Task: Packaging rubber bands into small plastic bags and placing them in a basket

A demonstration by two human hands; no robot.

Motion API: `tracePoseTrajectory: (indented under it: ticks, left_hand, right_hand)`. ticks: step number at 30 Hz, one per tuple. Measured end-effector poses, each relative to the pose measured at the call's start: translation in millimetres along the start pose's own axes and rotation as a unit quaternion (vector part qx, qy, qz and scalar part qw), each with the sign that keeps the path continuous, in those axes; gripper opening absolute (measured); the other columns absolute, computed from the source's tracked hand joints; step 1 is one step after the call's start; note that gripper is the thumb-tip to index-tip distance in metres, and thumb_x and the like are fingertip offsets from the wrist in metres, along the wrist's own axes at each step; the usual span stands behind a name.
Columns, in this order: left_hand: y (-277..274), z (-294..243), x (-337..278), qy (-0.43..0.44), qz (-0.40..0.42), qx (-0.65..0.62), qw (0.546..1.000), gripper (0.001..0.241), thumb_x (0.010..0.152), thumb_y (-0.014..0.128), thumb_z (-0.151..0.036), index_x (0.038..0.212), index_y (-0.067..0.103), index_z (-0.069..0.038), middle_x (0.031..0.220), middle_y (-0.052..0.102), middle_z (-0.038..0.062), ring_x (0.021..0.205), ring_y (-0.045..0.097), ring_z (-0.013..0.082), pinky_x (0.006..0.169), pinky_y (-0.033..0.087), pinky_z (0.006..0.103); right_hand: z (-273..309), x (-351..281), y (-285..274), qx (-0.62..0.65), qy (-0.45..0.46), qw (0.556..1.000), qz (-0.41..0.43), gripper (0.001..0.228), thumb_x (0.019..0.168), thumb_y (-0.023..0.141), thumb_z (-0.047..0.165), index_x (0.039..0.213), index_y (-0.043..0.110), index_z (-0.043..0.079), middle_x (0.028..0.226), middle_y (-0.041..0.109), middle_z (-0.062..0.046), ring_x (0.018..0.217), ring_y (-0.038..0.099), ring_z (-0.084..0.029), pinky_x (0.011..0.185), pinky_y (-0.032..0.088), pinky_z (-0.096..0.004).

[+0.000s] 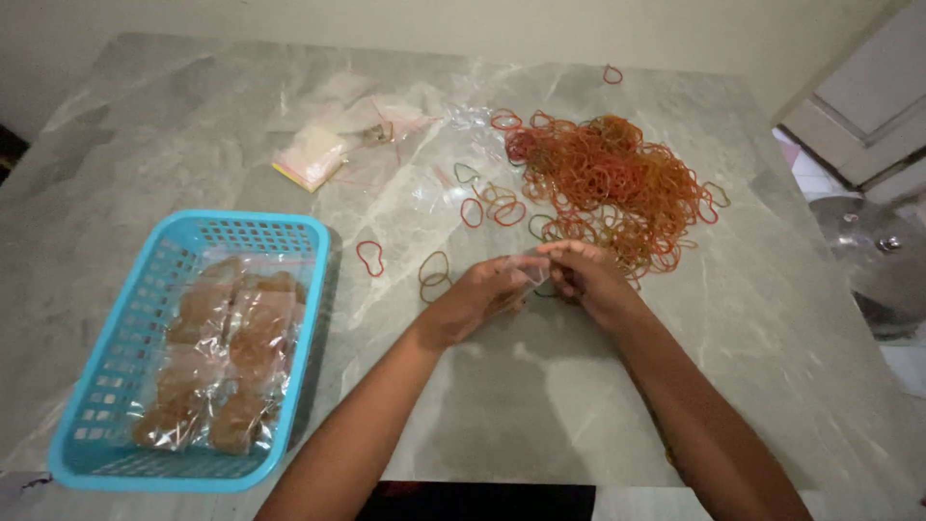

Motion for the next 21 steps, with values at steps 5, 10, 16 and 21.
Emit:
tracePoseTrajectory:
  ticks: [5,10,16,21]
  left_hand:
    - [2.9,-5.3,-3.4,-0.007,-0.002,-0.01,1.0,0.043,0.099,0.068,-0.029,0.135,0.066,-0.006,0.096,0.071,0.003,0.079,0.065,0.0067,0.077,0.059,0.0253]
    - [6.8,-8.8,-5.3,-0.017,-0.01,-0.013,1.0,0.041,0.097,0.069,-0.027,0.131,0.068,-0.006,0.094,0.072,0.0,0.077,0.066,0.0053,0.075,0.059,0.0239]
    - [2.5,-7.0,-0.6,-0.016,-0.004,0.011,1.0,0.041,0.105,0.06,-0.036,0.127,0.071,-0.004,0.09,0.071,0.007,0.075,0.064,0.0112,0.073,0.056,0.0281]
    - [-9.9,7.7,5.2,-0.024,-0.005,0.037,0.999,0.04,0.101,0.066,-0.029,0.133,0.068,-0.005,0.105,0.073,0.011,0.084,0.067,0.0168,0.078,0.056,0.0329]
  right_hand:
    - [-4.4,3.7,-5.0,0.008,0.006,1.0,-0.001,0.029,0.096,0.062,0.019,0.117,0.07,0.001,0.069,0.061,-0.008,0.052,0.051,-0.01,0.045,0.037,-0.02]
    - [-15.4,9.2,-12.5,0.007,0.027,0.999,-0.022,0.029,0.093,0.064,0.018,0.116,0.071,0.002,0.082,0.07,-0.008,0.062,0.06,-0.01,0.047,0.042,-0.02]
    - [-7.0,5.1,-4.9,0.022,0.0,1.0,-0.016,0.023,0.094,0.063,0.015,0.111,0.071,0.002,0.062,0.059,-0.008,0.045,0.051,-0.01,0.039,0.034,-0.019]
    - [-5.2,2.2,-2.2,0.027,0.004,1.0,-0.015,0.026,0.093,0.063,0.014,0.114,0.071,-0.001,0.063,0.059,-0.007,0.046,0.049,-0.009,0.039,0.033,-0.019]
Point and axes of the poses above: each hand's wrist, its own x-axis towards the middle knuckle, its own y-axis out of the palm, z = x × y, the point moved 7 cm from there along x, towards the middle knuckle
